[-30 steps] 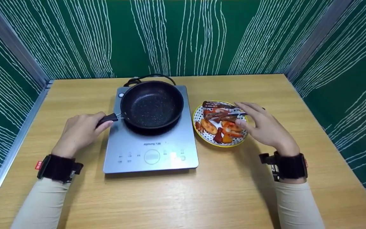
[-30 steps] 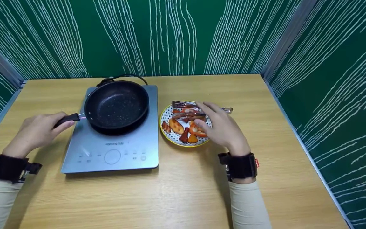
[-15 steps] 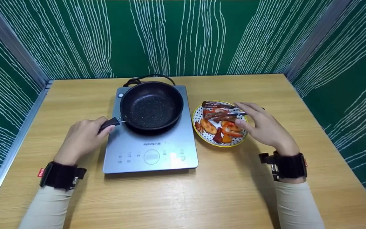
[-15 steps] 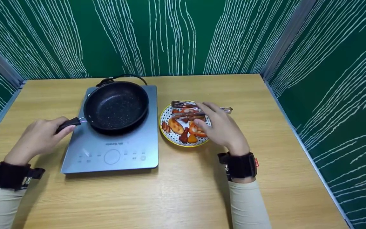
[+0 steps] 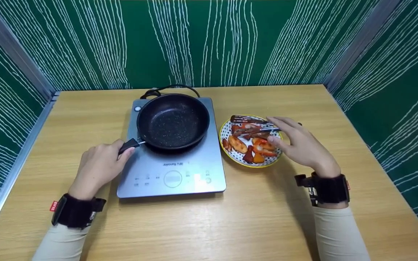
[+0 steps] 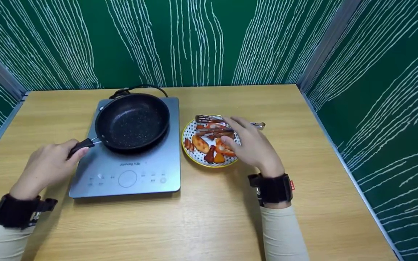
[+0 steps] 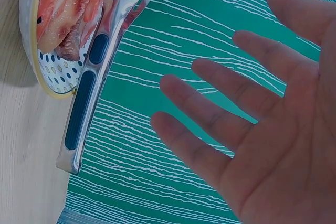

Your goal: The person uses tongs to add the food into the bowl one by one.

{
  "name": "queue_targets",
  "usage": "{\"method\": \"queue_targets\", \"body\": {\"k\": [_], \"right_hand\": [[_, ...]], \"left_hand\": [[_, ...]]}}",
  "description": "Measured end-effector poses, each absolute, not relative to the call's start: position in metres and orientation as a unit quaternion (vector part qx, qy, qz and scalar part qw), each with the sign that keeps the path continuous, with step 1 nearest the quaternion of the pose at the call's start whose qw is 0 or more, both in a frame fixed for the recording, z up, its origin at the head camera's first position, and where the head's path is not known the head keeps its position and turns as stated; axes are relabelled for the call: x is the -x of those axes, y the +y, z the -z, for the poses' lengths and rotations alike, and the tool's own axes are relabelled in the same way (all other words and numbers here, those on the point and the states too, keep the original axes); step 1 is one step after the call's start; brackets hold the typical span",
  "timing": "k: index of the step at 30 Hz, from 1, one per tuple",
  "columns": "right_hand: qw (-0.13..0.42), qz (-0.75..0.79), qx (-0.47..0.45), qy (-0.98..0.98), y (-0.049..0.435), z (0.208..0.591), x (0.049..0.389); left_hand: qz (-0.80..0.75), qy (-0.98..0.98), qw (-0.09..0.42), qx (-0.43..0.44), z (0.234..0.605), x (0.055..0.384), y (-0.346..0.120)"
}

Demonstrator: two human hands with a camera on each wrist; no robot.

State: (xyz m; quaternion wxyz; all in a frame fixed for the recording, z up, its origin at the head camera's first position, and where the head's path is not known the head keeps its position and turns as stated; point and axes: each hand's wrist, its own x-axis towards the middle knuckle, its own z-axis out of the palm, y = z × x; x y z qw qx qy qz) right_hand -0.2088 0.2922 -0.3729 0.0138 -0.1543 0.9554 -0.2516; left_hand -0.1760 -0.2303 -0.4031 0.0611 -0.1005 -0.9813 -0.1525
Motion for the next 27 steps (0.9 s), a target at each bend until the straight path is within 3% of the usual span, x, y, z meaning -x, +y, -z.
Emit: {"method": "queue_targets", "body": {"k": [27], "right_hand": [[0.024,0.252,0.135,0.958,0.297,0.377,0.212]], "left_hand": [[0.141,-0.985,0.084,0.046,0.406,0.146,-0.196]]}}
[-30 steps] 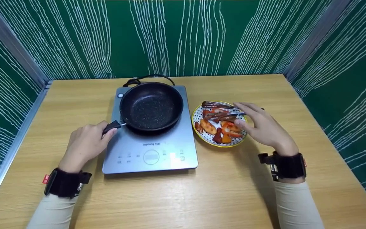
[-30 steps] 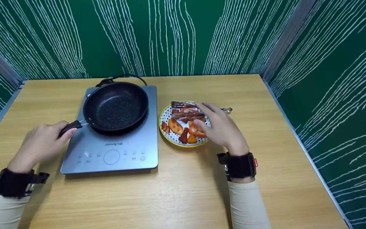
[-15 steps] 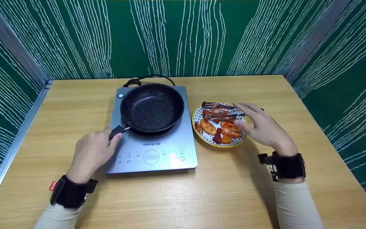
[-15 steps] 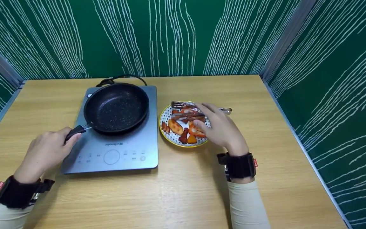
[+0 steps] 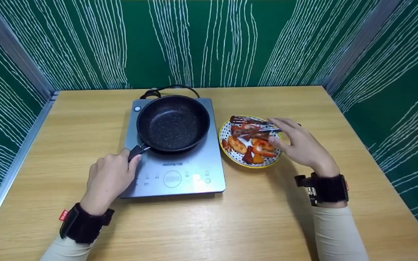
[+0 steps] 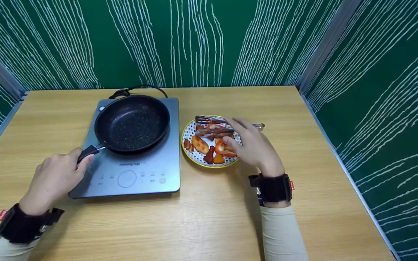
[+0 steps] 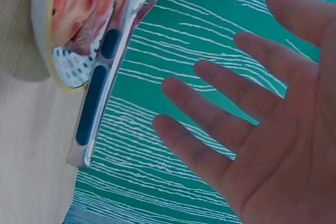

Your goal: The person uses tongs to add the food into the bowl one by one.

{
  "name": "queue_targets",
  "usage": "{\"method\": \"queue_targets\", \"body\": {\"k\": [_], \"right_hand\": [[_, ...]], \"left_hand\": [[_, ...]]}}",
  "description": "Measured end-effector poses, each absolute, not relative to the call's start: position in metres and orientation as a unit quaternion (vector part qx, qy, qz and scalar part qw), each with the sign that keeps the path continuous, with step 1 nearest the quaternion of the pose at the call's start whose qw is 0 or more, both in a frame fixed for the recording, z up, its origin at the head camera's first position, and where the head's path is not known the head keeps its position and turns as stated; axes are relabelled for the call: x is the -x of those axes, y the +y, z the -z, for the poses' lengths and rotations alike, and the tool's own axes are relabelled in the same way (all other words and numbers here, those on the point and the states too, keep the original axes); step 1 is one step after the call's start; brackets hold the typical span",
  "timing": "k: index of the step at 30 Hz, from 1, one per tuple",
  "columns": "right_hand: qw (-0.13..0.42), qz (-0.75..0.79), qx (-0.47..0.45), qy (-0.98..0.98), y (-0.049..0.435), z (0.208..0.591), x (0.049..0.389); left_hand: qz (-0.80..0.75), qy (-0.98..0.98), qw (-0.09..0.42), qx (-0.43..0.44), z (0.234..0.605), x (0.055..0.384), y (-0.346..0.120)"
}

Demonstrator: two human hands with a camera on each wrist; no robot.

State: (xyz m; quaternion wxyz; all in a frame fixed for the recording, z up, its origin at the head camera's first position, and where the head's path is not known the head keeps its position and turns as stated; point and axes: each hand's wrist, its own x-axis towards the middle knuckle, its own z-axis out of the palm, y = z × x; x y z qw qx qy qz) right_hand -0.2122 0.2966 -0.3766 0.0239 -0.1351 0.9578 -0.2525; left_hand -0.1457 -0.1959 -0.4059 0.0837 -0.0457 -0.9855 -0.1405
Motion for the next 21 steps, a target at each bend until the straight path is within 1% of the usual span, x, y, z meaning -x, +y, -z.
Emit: {"method": "queue_targets", "body": {"k": [9,21], "right_hand": [[0.032,0.257,0.121,0.958,0.305,0.382,0.219],[0.039,0.250,0.107,0.961,0.312,0.389,0.228]], "left_hand": [[0.149,-0.982,0.103,0.048,0.407,0.142,-0.194],[0.154,-0.983,0.092,0.036,0.407,0.147,-0.199]]}}
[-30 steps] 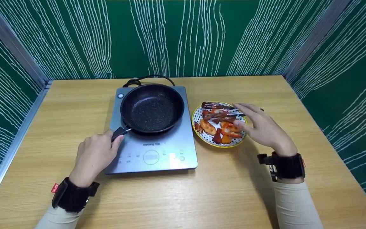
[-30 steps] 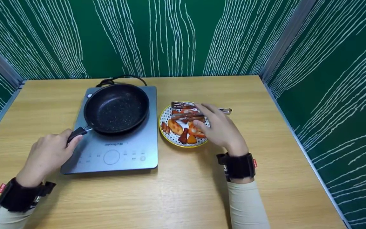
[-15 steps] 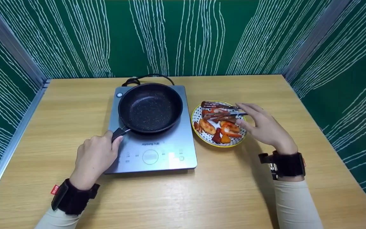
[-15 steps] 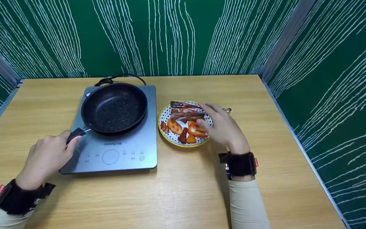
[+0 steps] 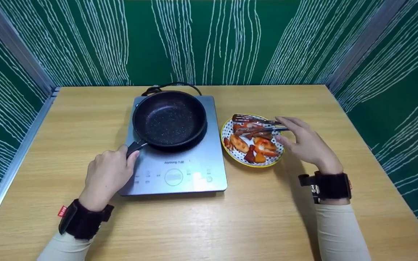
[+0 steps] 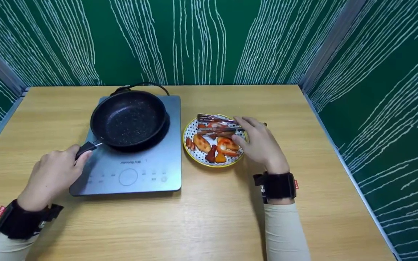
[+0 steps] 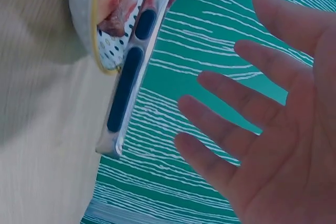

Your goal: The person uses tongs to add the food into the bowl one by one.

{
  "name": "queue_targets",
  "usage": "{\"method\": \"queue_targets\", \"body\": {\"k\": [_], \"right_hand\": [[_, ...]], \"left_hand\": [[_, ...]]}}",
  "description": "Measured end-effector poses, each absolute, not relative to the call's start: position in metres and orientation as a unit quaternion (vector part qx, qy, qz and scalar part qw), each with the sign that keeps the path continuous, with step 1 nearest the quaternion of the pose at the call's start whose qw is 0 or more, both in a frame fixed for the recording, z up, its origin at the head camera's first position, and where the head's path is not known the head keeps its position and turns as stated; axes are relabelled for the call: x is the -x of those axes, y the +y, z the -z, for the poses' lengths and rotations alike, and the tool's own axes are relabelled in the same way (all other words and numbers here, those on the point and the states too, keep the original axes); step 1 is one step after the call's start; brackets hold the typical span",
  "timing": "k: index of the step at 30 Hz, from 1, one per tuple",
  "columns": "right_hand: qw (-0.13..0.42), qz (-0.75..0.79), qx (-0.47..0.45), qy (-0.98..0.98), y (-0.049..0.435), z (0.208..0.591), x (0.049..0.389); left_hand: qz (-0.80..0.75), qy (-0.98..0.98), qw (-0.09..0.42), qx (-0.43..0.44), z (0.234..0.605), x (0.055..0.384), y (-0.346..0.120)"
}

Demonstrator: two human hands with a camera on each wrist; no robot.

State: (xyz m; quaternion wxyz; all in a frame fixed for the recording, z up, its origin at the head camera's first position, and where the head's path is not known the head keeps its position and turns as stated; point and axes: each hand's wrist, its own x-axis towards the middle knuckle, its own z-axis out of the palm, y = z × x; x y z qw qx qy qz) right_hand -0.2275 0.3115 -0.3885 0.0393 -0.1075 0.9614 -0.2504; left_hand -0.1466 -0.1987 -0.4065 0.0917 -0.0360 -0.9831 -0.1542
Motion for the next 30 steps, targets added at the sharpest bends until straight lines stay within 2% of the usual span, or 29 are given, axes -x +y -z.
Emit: {"method": "queue_targets", "body": {"k": [7,16,25,30], "right_hand": [[0.033,0.190,0.129,0.973,0.316,0.388,0.254],[0.083,0.102,0.143,0.981,0.323,0.397,0.287],[0.038,0.086,0.174,0.980,0.326,0.409,0.294],[0.043,0.104,0.175,0.978,0.330,0.411,0.290]], "left_hand": [[0.158,-0.983,0.090,0.039,0.407,0.149,-0.196],[0.153,-0.982,0.101,0.045,0.407,0.149,-0.194],[0.158,-0.982,0.099,0.043,0.407,0.149,-0.194],[0.159,-0.983,0.086,0.036,0.407,0.149,-0.195]]}}
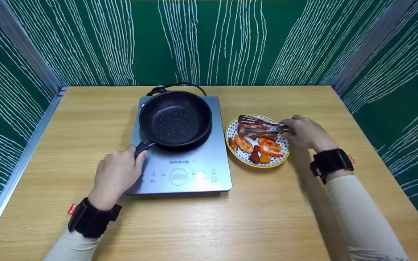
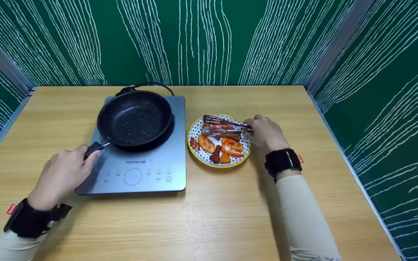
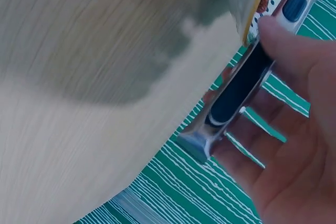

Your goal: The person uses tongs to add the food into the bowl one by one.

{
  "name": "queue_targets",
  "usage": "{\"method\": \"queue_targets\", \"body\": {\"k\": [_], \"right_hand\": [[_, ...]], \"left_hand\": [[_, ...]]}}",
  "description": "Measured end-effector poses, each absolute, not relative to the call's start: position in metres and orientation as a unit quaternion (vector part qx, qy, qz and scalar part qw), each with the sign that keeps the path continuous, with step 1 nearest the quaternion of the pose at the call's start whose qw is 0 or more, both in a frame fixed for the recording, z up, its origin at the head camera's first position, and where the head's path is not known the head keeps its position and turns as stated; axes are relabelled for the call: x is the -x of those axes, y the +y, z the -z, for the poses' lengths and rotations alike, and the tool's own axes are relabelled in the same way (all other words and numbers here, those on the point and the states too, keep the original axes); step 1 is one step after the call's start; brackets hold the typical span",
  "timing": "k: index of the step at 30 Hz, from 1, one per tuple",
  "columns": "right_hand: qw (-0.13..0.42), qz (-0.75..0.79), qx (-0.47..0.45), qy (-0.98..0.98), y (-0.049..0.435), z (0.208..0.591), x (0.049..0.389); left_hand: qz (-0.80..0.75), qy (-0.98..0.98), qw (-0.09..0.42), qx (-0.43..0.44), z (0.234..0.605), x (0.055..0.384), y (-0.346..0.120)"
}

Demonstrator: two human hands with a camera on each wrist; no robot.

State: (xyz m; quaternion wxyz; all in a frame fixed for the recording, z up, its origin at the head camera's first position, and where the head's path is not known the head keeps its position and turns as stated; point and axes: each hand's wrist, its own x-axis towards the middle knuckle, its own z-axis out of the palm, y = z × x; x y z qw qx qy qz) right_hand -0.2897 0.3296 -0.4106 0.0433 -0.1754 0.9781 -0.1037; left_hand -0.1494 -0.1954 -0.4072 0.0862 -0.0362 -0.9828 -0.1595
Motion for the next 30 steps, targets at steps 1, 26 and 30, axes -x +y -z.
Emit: {"method": "queue_targets", "body": {"k": [1,26,30], "right_hand": [[0.047,0.106,0.175,0.978,0.331,0.410,0.288],[-0.002,0.049,0.162,0.985,0.319,0.383,0.207],[0.007,0.048,0.159,0.986,0.315,0.386,0.201]], "left_hand": [[0.159,-0.983,0.086,0.036,0.407,0.149,-0.195],[0.148,-0.982,0.109,0.038,0.408,0.149,-0.192],[0.147,-0.982,0.108,0.040,0.409,0.149,-0.191]]}}
